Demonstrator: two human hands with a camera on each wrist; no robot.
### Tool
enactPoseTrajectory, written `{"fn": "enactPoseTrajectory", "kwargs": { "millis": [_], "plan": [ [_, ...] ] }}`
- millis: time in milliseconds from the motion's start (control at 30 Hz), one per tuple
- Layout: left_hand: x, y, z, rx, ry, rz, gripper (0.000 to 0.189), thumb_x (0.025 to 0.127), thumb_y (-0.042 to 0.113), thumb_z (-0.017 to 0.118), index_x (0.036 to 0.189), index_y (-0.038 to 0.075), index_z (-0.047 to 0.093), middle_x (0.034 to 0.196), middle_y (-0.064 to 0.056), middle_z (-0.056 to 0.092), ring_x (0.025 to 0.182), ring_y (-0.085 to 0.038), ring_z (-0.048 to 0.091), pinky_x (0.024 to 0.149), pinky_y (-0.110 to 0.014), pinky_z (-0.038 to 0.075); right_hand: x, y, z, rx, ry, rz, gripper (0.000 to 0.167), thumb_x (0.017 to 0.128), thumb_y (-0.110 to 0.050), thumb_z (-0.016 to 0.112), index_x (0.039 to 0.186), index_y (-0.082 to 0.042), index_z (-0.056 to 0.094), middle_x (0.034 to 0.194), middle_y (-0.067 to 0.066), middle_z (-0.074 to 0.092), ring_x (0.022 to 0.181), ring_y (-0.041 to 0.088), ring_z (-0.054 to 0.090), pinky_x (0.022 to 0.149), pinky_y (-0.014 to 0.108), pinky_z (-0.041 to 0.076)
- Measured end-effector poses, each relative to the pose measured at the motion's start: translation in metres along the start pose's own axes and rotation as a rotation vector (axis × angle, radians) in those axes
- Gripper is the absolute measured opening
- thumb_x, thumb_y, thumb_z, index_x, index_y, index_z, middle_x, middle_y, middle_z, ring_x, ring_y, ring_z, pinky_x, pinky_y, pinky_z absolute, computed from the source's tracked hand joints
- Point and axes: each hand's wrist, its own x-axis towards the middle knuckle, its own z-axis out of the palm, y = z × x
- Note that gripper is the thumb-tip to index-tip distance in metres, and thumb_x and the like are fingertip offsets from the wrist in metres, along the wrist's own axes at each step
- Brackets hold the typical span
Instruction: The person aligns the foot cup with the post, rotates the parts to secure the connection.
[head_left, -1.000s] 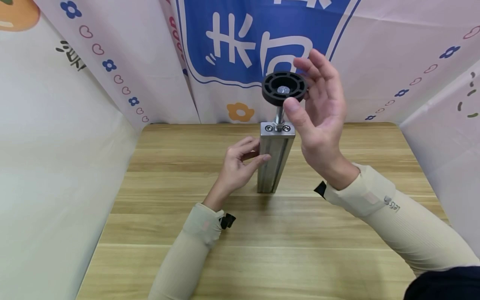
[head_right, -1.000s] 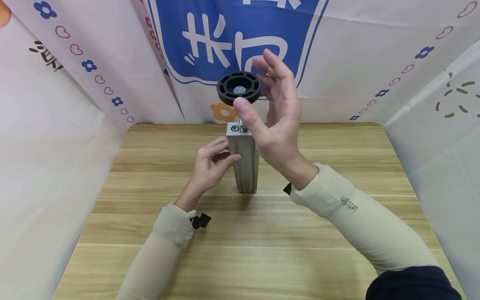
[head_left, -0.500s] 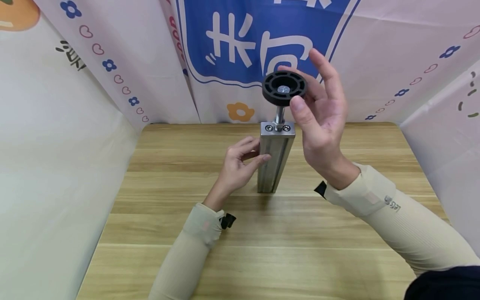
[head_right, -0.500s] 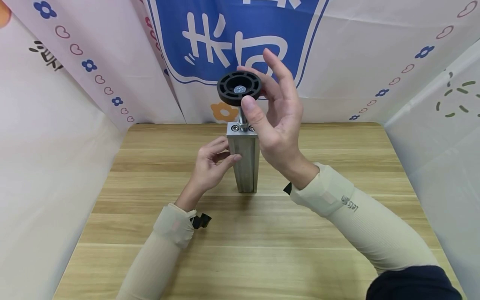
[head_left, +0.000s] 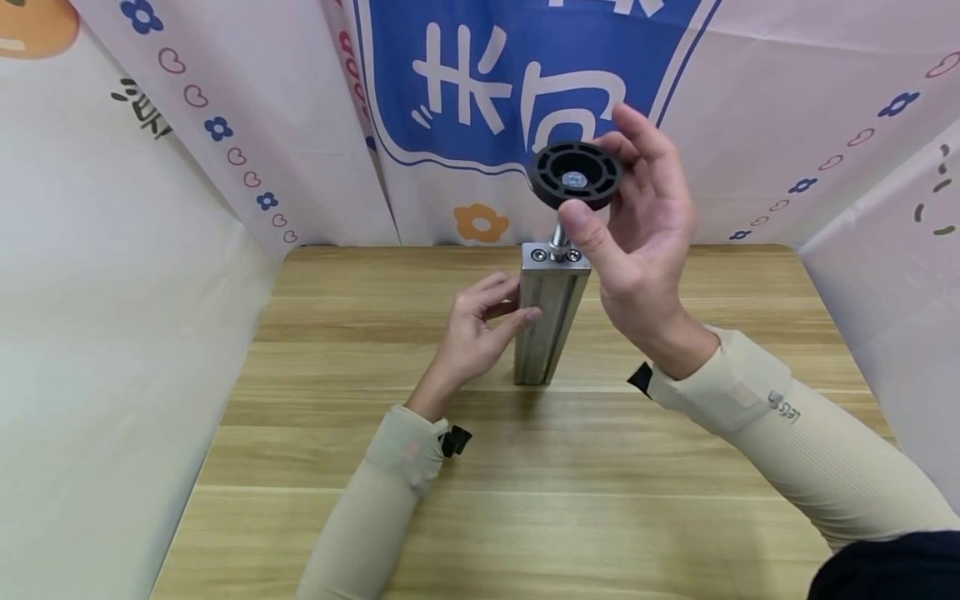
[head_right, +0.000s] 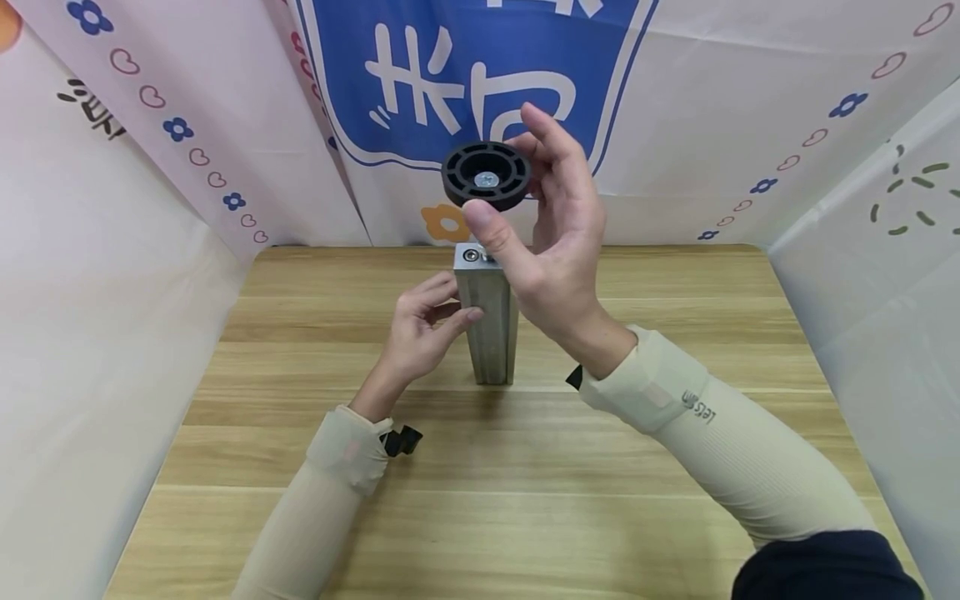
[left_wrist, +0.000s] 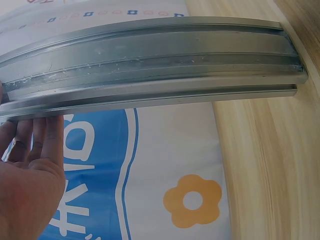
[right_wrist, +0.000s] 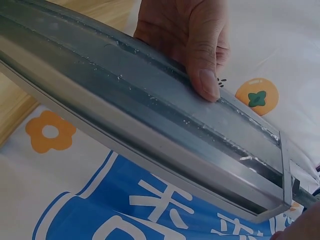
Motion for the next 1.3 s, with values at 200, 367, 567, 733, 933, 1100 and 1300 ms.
{"fn": "enactPoseTrajectory", "kwargs": {
  "millis": [200, 367, 567, 733, 933, 1100, 1300],
  "plan": [
    [-0.0008, -0.0016, -0.0001, -0.019, 0.001, 0.01, 0.042, 0.099, 0.017, 0.075, 0.133, -0.006, 0.068, 0.112, -0.021, 0.07, 0.1, -0.029, 0.073, 0.094, -0.035, 0.066, -0.0005, 0.0016, 0.0042, -0.024, 0.025, -0.028, 0.074, 0.083, -0.014, 0.084, 0.143, 0.013, 0.048, 0.118, 0.013, 0.056, 0.11, 0.026, 0.059, 0.103, 0.03, 0.053],
    [-0.0005, -0.0022, 0.0002, -0.025, -0.002, 0.019, 0.046, 0.1, 0.025, 0.075, 0.134, -0.006, 0.068, 0.111, -0.022, 0.07, 0.1, -0.03, 0.073, 0.095, -0.035, 0.066, -0.001, 0.0031, 0.0066, -0.046, 0.041, -0.046, 0.075, 0.081, -0.011, 0.086, 0.141, 0.014, 0.048, 0.114, 0.011, 0.057, 0.105, 0.025, 0.062, 0.103, 0.03, 0.054],
    [-0.0003, -0.0016, 0.0004, -0.019, -0.003, 0.011, 0.041, 0.099, 0.016, 0.075, 0.133, -0.006, 0.068, 0.112, -0.022, 0.07, 0.101, -0.031, 0.073, 0.095, -0.035, 0.066, -0.0014, 0.0045, 0.0048, -0.048, 0.048, -0.036, 0.092, 0.079, -0.036, 0.094, 0.142, 0.013, 0.048, 0.117, 0.012, 0.057, 0.106, 0.024, 0.061, 0.101, 0.029, 0.053],
    [0.0006, 0.0001, 0.0008, -0.015, 0.002, -0.004, 0.038, 0.095, 0.001, 0.075, 0.132, -0.007, 0.069, 0.113, -0.022, 0.07, 0.101, -0.031, 0.073, 0.095, -0.035, 0.065, -0.0021, 0.0035, 0.0005, 0.019, -0.002, -0.021, 0.091, 0.086, -0.041, 0.085, 0.147, 0.012, 0.042, 0.131, 0.017, 0.058, 0.119, 0.029, 0.062, 0.108, 0.033, 0.054],
    [0.0004, 0.0002, 0.0007, -0.006, 0.002, -0.018, 0.038, 0.094, -0.003, 0.074, 0.132, -0.007, 0.069, 0.112, -0.022, 0.07, 0.102, -0.031, 0.073, 0.096, -0.035, 0.065, -0.003, -0.0002, -0.0017, 0.113, -0.081, 0.013, 0.074, 0.099, -0.023, 0.067, 0.155, 0.011, 0.033, 0.141, 0.022, 0.061, 0.127, 0.03, 0.065, 0.111, 0.038, 0.057],
    [0.0, 0.0007, 0.0004, -0.005, 0.001, -0.034, 0.038, 0.095, -0.003, 0.074, 0.132, -0.007, 0.069, 0.112, -0.021, 0.07, 0.102, -0.031, 0.073, 0.096, -0.037, 0.065, -0.0041, -0.0025, 0.0013, 0.115, -0.073, 0.065, 0.057, 0.1, 0.003, 0.038, 0.156, 0.01, 0.033, 0.137, 0.019, 0.065, 0.129, 0.029, 0.064, 0.113, 0.039, 0.055],
    [0.0001, 0.0009, 0.0004, 0.0, -0.001, -0.032, 0.038, 0.095, -0.002, 0.074, 0.133, -0.006, 0.069, 0.112, -0.021, 0.07, 0.103, -0.032, 0.074, 0.096, -0.034, 0.065, -0.0036, -0.0034, 0.0011, 0.083, -0.058, 0.062, 0.053, 0.1, 0.007, 0.037, 0.153, 0.011, 0.036, 0.132, 0.015, 0.067, 0.122, 0.028, 0.067, 0.11, 0.038, 0.058]
  ]
}}
